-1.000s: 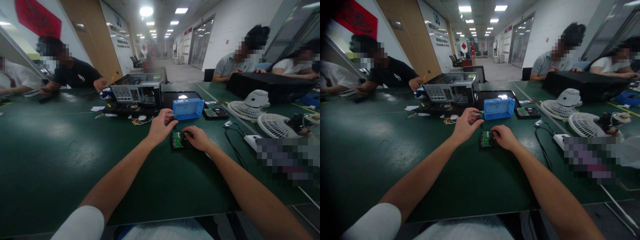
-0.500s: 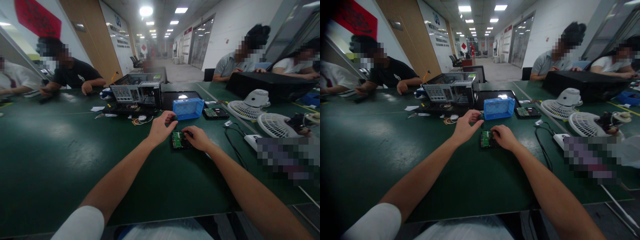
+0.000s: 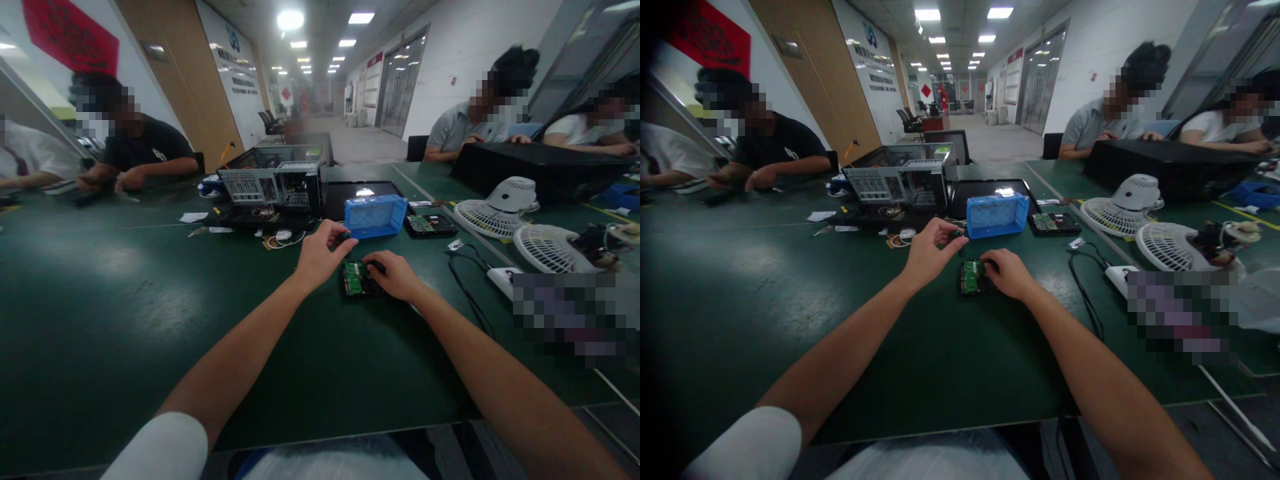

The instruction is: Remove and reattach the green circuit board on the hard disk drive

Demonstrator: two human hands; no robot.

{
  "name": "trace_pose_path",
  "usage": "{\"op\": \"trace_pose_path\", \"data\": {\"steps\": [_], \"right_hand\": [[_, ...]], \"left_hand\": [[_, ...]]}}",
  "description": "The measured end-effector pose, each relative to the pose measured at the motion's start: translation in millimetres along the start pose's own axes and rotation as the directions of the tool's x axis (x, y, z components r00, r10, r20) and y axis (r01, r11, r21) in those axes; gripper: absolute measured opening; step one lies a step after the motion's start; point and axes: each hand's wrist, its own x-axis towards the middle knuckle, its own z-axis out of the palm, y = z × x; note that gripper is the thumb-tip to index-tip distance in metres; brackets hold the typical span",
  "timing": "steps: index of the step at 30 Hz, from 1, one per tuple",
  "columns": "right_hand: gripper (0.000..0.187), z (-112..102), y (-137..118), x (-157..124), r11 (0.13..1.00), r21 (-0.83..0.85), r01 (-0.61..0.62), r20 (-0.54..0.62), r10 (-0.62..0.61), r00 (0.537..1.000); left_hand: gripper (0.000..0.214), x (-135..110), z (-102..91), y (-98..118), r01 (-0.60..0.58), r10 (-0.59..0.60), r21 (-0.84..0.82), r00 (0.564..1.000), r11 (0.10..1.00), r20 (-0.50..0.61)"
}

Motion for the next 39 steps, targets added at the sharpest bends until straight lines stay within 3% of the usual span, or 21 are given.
{"op": "trace_pose_path", "data": {"steps": [5, 12, 18, 39], "right_hand": [[0.023, 0, 1, 0, 1.0, 0.005, -0.007, 0.0, 0.007, 1.0], [0.023, -1, -1, 0, 1.0, 0.004, -0.018, 0.012, 0.018, 1.0], [0.023, -3, -4, 0, 1.0, 0.007, -0.022, 0.021, 0.022, 1.0], [0.023, -3, -4, 0, 1.0, 0.017, -0.026, 0.007, 0.026, 1.0]], "left_hand": [[0.027, 0, 0.6, 0, 0.03, -0.029, -0.047, 0.999, 0.998, 0.021], [0.014, 0, -3.6, 8, -0.077, 0.074, 0.065, 0.996, 0.995, 0.046], [0.015, 1, -5.7, 9, -0.145, 0.142, 0.107, 0.989, 0.984, 0.029], [0.013, 0, -3.8, 12, -0.188, 0.188, 0.134, 0.982, 0.973, 0.014]]}}
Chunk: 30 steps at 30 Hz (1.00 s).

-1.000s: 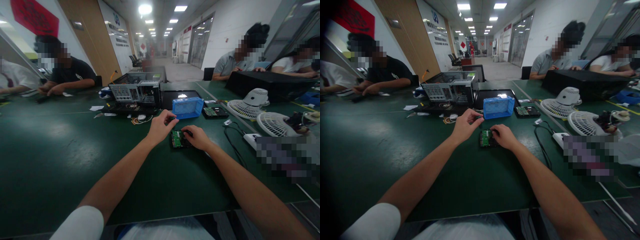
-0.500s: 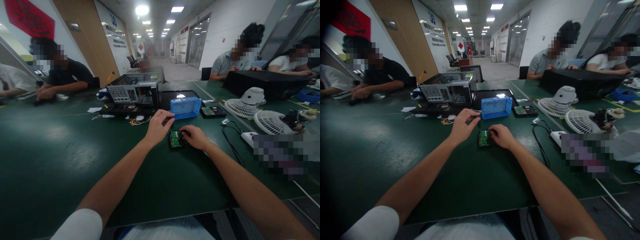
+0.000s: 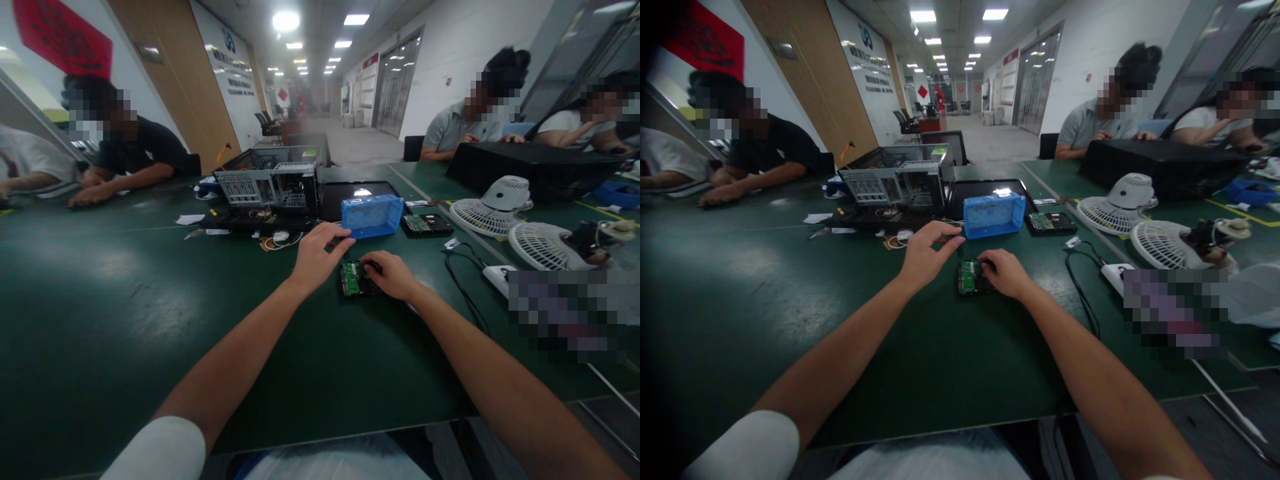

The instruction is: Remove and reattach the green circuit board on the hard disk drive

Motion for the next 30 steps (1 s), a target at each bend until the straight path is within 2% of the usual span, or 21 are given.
{"op": "trace_pose_path", "data": {"steps": [6, 16, 21, 30], "right_hand": [[0.023, -0.2, 0.1, 0.2, 1.0, 0.014, 0.008, -0.001, -0.008, 1.0], [0.023, -0.3, 0.0, 0.1, 1.0, 0.0, 0.001, 0.008, -0.001, 1.0], [0.023, 0.2, 0.5, -0.2, 1.0, 0.01, -0.001, -0.006, 0.001, 1.0], [0.022, 1.2, 1.2, -0.8, 1.0, 0.002, 0.0, -0.018, 0.0, 1.0]], "left_hand": [[0.015, -0.5, 0.5, -2.6, -0.008, 0.01, 0.05, 0.999, 0.999, -0.047], [0.025, 1.8, -2.3, -3.3, -0.077, 0.074, 0.086, 0.997, 0.993, 0.037], [0.024, -0.5, -0.1, -3.8, -0.038, 0.035, 0.066, 0.998, 0.997, 0.054], [0.021, -1.0, 1.0, -4.5, -0.013, 0.013, 0.015, 1.0, 1.0, 0.019]]}}
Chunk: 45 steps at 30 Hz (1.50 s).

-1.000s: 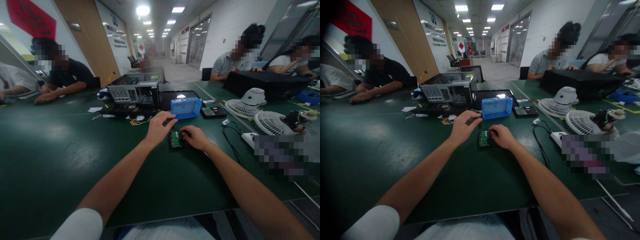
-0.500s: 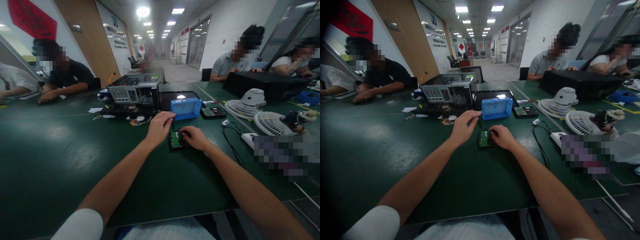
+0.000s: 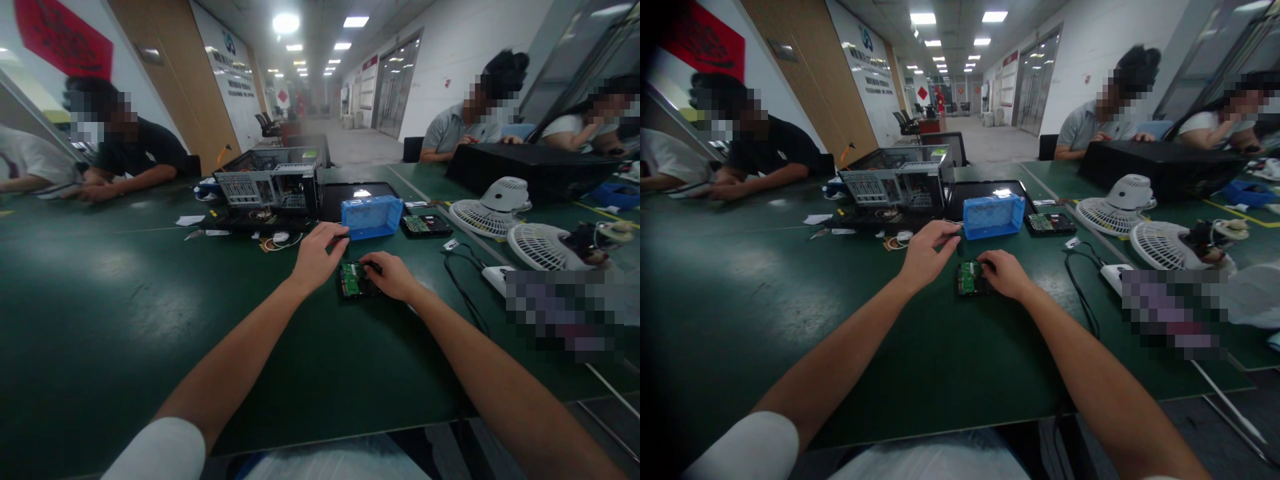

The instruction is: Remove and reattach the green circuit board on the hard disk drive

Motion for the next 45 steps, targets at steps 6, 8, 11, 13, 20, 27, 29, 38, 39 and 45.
{"op": "trace_pose_path", "data": {"steps": [6, 8, 11, 13, 20, 27, 29, 38, 39, 45], "right_hand": [[0.022, 0, 1, 0, 1.0, -0.002, 0.01, 0.014, -0.01, 1.0], [0.022, 0, 1, 1, 1.0, -0.004, 0.009, 0.019, -0.009, 1.0], [0.022, 0, 1, 1, 1.0, -0.004, 0.015, 0.025, -0.015, 1.0], [0.022, 0, 1, 1, 1.0, -0.002, 0.015, 0.025, -0.015, 1.0], [0.022, 0, 2, 0, 1.0, -0.011, 0.011, 0.022, -0.011, 1.0], [0.021, 0, 3, 2, 0.993, 0.028, 0.117, 0.047, -0.118, 0.992], [0.023, -1, 2, 3, 0.991, 0.028, 0.132, 0.057, -0.133, 0.989], [0.03, -14, 2, 9, 0.995, 0.074, 0.071, 0.128, -0.08, 0.989], [0.031, -14, 3, 10, 0.996, 0.078, 0.053, 0.133, -0.063, 0.989], [0.026, -14, 7, 14, 0.989, 0.138, -0.059, 0.138, 0.04, 0.99]], "left_hand": [[0.019, 1, -0.7, 2, 0.017, -0.017, -0.041, 1.0, 0.999, 0.002], [0.021, 1, -0.4, 2, 0.041, -0.04, -0.072, 0.999, 0.997, 0.013], [0.02, 0, 0.7, 1, 0.069, -0.064, -0.118, 0.997, 0.991, 0.04], [0.019, -1, 1.1, 1, 0.068, -0.064, -0.131, 0.997, 0.989, 0.037], [0.018, 1, -1.0, 0, 0.044, -0.042, -0.072, 0.999, 0.996, 0.02], [0.026, 0, 1.3, -5, 0.116, -0.101, -0.128, 0.988, 0.985, 0.119], [0.029, 0, 1.8, -6, 0.129, -0.11, -0.136, 0.984, 0.982, 0.138], [0.027, 3, -4.2, -4, 0.079, -0.057, -0.115, 0.981, 0.99, 0.184], [0.027, 3, -4.9, -4, 0.073, -0.051, -0.113, 0.981, 0.991, 0.186], [0.028, 3, -6.1, -3, 0.068, -0.045, -0.109, 0.979, 0.992, 0.199]]}}
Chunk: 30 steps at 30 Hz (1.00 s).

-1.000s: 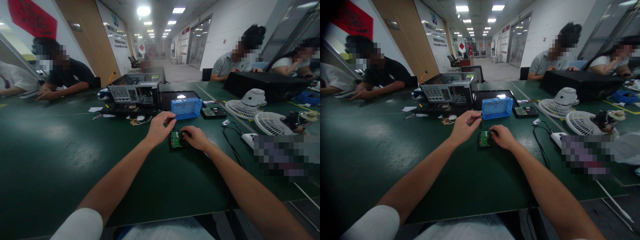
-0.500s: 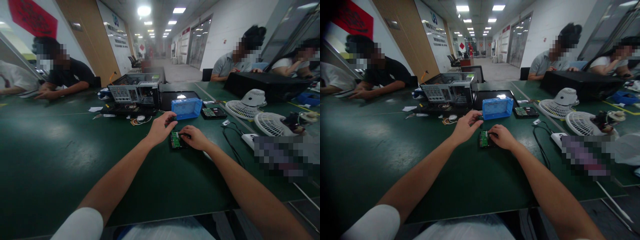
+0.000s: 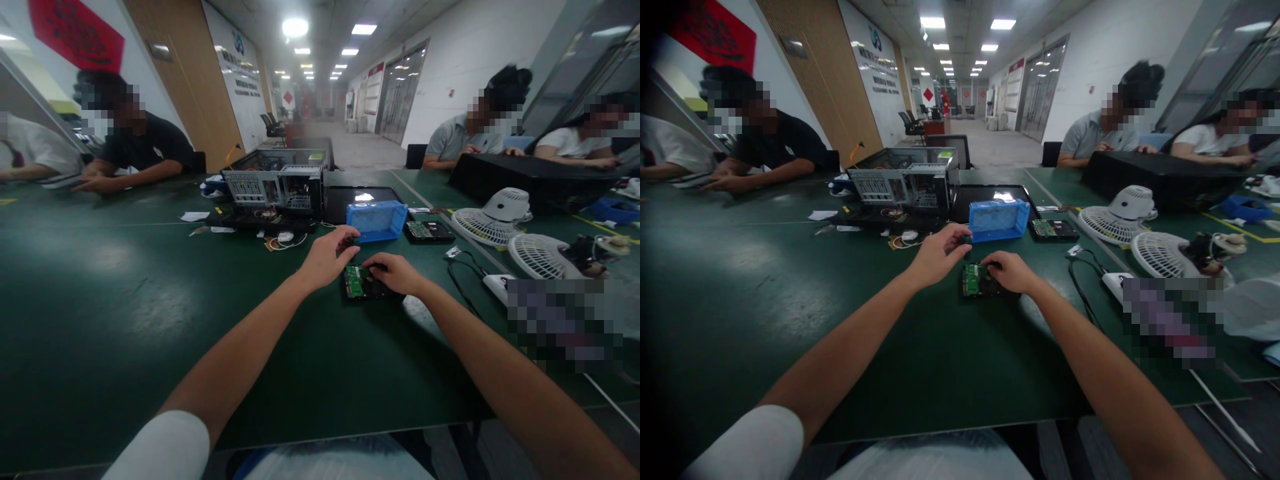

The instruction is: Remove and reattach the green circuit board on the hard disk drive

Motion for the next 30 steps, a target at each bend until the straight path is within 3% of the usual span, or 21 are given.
{"op": "trace_pose_path", "data": {"steps": [7, 13, 23, 30], "right_hand": [[0.017, -4, 5, 5, 0.98, 0.175, -0.098, 0.057, 0.089, 0.994], [0.022, -9, 11, 19, 0.924, 0.337, -0.182, 0.098, 0.157, 0.983], [0.018, -32, 17, 59, 0.973, 0.195, -0.128, 0.021, 0.126, 0.992], [0.019, -28, 14, 78, 0.985, 0.159, -0.063, -0.041, 0.07, 0.997]], "left_hand": [[0.027, 1, 2.8, -2, -0.003, 0.003, -0.017, 1.0, 1.0, -0.003], [0.027, 0, 1.8, -1, -0.011, 0.011, -0.015, 1.0, 1.0, 0.0], [0.028, 0, 0.8, 2, -0.015, 0.015, -0.008, 1.0, 1.0, 0.014], [0.027, 0, 0.9, 4, -0.008, 0.008, -0.003, 1.0, 1.0, 0.024]]}}
